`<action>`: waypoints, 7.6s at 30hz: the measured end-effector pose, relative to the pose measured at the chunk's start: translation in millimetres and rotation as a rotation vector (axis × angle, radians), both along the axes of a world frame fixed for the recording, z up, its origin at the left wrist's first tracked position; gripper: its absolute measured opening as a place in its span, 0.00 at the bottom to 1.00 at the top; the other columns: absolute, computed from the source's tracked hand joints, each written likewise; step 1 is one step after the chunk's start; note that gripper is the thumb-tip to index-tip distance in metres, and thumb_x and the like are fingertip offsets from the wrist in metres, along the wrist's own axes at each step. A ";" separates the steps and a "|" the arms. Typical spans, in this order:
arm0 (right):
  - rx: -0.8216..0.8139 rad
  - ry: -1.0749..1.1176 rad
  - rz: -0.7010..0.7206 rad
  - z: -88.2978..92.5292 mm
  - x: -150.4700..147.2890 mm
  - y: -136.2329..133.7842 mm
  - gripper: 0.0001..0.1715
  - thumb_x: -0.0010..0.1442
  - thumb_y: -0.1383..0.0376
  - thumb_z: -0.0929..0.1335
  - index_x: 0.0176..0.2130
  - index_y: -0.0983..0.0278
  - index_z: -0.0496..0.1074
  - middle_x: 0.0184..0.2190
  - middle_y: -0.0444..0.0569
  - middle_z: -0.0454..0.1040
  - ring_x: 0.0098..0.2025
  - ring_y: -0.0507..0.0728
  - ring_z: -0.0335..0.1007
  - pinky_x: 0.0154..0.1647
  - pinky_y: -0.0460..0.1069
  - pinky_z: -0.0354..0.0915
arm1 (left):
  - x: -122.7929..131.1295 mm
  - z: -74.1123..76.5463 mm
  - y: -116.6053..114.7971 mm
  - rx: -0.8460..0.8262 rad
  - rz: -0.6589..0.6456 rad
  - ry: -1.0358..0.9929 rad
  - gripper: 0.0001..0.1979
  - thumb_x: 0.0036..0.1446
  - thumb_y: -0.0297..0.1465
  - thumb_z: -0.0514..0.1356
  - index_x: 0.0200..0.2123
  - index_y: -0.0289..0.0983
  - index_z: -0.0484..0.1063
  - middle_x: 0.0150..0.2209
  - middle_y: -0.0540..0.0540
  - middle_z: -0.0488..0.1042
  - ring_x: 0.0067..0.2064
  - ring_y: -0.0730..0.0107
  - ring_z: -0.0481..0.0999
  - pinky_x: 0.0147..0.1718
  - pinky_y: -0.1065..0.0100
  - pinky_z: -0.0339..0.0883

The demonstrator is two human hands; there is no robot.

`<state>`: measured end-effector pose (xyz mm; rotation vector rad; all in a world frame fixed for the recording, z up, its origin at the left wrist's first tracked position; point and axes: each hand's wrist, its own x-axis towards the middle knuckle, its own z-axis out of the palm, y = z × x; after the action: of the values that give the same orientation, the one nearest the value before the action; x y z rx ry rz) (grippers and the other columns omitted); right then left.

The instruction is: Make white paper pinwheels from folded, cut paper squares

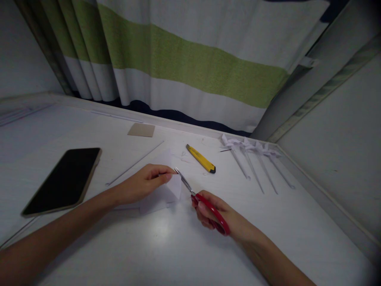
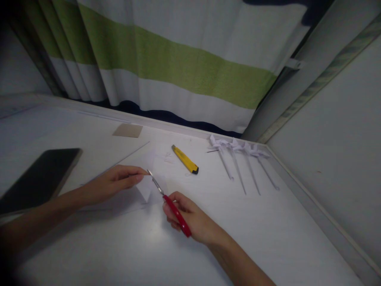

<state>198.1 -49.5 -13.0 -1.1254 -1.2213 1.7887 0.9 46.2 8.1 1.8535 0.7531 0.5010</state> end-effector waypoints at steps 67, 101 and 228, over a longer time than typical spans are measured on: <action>1.006 -0.743 -0.242 -15.6 1.9 3.7 0.14 0.55 0.69 0.61 0.43 0.63 0.65 0.36 0.50 0.70 0.36 0.53 0.65 0.36 0.47 0.64 | 18.1 -27.2 -26.1 -0.236 -0.105 0.128 0.13 0.52 0.29 0.45 0.22 0.34 0.64 0.15 0.54 0.61 0.17 0.76 0.61 0.16 0.75 0.55; 0.042 -0.211 -0.474 -17.3 -7.1 10.3 0.15 0.43 0.57 0.70 0.22 0.67 0.67 0.13 0.39 0.66 0.13 0.43 0.56 0.14 0.40 0.52 | 10.9 -38.5 -27.8 0.718 -0.021 0.136 0.19 0.55 0.36 0.51 0.51 0.41 0.58 0.46 0.44 0.64 0.47 0.66 0.64 0.43 0.66 0.60; 0.054 -0.053 0.057 6.7 -9.3 -11.1 0.16 0.55 0.55 0.62 0.33 0.67 0.63 0.21 0.41 0.54 0.21 0.47 0.49 0.20 0.44 0.48 | -3.3 15.2 -12.8 0.367 0.625 0.090 0.13 0.52 0.35 0.51 0.20 0.36 0.63 0.14 0.53 0.67 0.17 0.75 0.69 0.17 0.77 0.60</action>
<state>188.7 -60.6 -6.3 -1.1241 -1.3378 1.7671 -2.4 33.4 23.3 1.9623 1.3882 1.0111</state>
